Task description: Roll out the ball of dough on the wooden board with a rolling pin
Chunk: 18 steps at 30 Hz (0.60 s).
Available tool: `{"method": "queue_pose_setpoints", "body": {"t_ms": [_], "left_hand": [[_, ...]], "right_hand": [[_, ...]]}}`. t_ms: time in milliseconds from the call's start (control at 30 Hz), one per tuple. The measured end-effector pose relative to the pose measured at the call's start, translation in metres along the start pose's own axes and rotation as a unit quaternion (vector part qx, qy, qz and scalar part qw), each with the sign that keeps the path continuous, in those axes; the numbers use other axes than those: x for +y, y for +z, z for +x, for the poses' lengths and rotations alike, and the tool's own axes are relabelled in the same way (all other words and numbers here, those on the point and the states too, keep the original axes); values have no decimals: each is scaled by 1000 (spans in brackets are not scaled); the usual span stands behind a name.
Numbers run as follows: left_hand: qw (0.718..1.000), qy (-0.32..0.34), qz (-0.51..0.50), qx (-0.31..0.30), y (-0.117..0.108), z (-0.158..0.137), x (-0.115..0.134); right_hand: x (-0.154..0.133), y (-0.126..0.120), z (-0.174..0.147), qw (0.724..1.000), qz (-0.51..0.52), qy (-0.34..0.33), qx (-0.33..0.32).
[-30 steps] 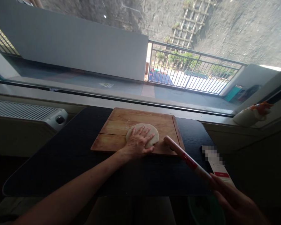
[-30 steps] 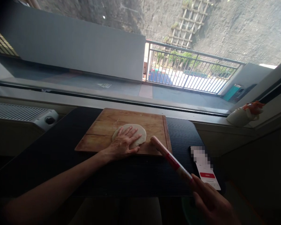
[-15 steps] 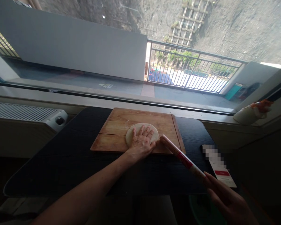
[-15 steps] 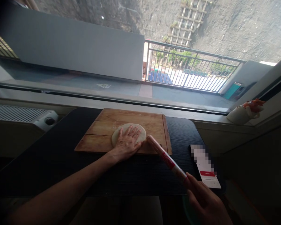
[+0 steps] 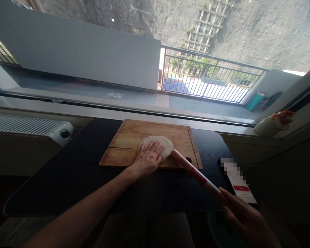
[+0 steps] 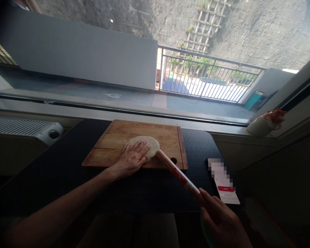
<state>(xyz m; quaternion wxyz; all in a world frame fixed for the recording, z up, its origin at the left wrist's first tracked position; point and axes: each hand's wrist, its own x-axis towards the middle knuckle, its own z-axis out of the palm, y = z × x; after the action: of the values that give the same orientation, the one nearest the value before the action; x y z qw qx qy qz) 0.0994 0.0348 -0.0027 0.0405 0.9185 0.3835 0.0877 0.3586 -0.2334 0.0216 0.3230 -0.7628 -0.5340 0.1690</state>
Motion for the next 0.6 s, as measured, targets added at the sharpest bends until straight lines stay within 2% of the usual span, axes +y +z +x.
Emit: {"method": "queue_pose_setpoints", "body": {"t_ms": [100,267,367,433,500,600], "left_hand": [[1000,14,2,-1,-1,0,1],[1000,11,-1,-3,-2,2,1],[1000,14,-16,-5,-3,3,3],[999,22,-24,-6,-2,5,5],[999,29,-27,-1,-1,6,6],[999,30,-32,5,0,6,2]], "right_hand": [[-7,-4,0,999,-4,14,-34],[-14,0,1,1000,3,-4,21],[-11,-1,2,1000,8,26,6],[-6,-1,4,999,7,45,27],[-3,3,7,998,12,36,42],[-1,12,10,1000,25,11,-14]]}}
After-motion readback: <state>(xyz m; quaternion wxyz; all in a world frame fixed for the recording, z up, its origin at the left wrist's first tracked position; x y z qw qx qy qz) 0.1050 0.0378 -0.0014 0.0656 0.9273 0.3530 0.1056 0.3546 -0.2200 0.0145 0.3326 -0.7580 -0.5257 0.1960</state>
